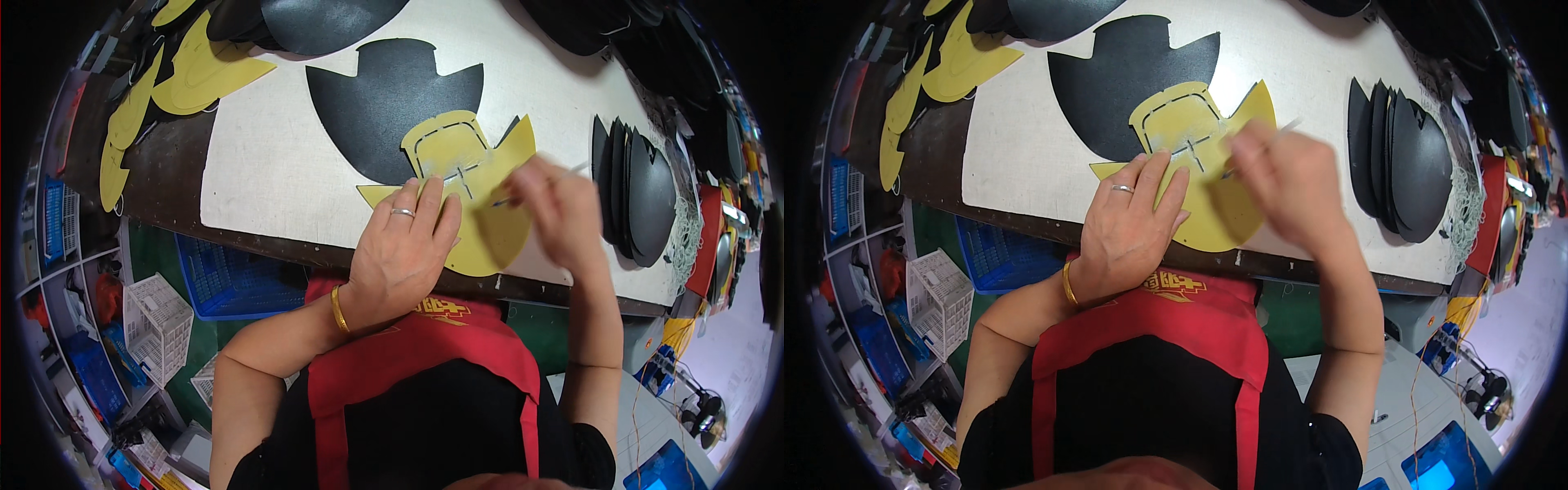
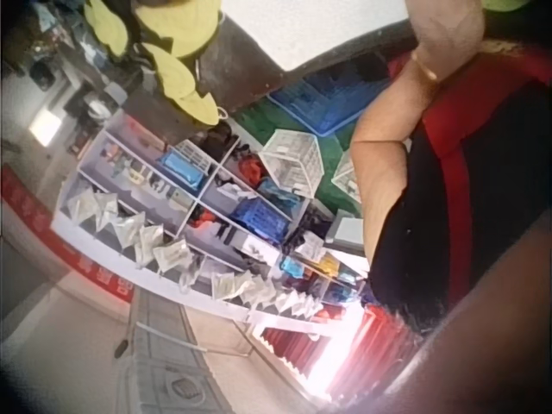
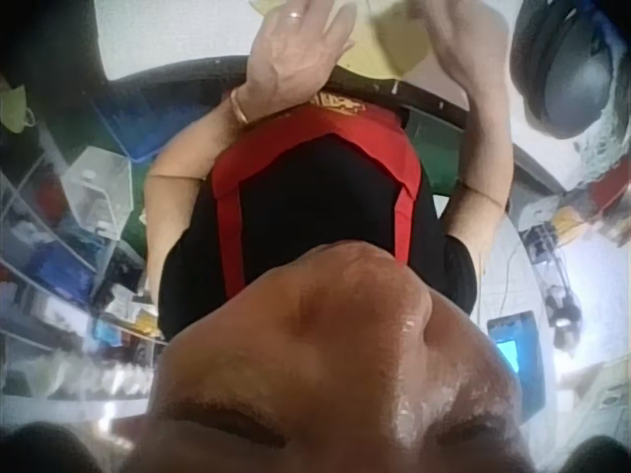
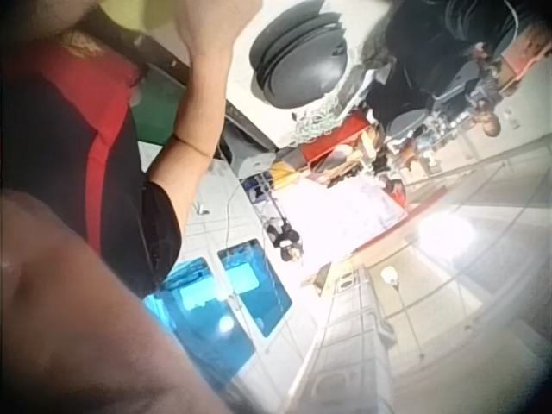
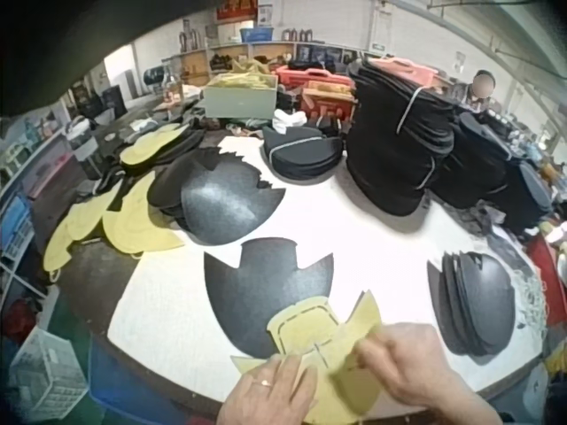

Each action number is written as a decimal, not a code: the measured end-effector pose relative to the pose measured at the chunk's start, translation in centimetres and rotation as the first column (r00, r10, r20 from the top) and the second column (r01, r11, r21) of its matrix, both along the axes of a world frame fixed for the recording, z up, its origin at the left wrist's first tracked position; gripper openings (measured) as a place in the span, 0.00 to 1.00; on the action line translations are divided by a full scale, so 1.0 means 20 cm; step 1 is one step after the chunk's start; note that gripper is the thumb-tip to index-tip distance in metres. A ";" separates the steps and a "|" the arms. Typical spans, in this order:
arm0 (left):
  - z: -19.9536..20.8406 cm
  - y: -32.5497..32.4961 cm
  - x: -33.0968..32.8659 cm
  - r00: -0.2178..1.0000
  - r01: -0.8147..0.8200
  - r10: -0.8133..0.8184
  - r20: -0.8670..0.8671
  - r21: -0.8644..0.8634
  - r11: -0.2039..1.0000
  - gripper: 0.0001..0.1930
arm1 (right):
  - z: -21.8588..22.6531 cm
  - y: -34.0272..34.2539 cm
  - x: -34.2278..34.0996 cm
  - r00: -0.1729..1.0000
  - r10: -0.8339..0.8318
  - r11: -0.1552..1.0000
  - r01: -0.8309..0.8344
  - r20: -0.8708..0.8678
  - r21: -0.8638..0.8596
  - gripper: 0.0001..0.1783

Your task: The person is manually aligning and preparing shoe upper components, including black and yellow pieces, for further assembly.

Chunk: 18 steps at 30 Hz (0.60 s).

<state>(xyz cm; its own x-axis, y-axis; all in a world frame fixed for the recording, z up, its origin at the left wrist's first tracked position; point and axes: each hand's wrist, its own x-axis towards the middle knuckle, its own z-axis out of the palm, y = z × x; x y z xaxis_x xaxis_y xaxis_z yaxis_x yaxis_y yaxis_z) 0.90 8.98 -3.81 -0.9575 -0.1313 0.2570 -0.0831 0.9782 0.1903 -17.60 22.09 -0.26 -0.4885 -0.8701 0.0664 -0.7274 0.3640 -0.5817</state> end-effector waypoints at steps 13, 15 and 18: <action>-0.01 -0.10 0.02 0.988 0.058 -0.038 -0.150 0.133 0.989 0.25 | -0.06 0.39 -0.20 0.964 -0.264 0.931 0.267 0.046 -0.248 0.14; 0.03 -0.21 -0.03 0.976 0.003 0.003 -0.219 0.027 1.000 0.21 | 0.11 0.73 -0.41 0.757 -0.652 0.687 0.609 0.033 -0.396 0.13; 0.00 -0.35 -0.08 0.987 -0.007 0.006 -0.158 -0.004 1.000 0.16 | 0.11 1.35 -0.89 0.657 -0.751 0.658 0.737 -0.062 -0.155 0.17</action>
<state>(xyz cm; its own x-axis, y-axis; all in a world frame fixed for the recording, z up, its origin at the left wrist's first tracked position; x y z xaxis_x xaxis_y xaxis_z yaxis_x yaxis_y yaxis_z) -0.66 1.93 -3.80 -0.9038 -0.1355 0.4059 -0.0584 0.9787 0.1967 -35.42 49.13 1.89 -0.9519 -0.2018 0.2306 -0.3013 0.7530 -0.5850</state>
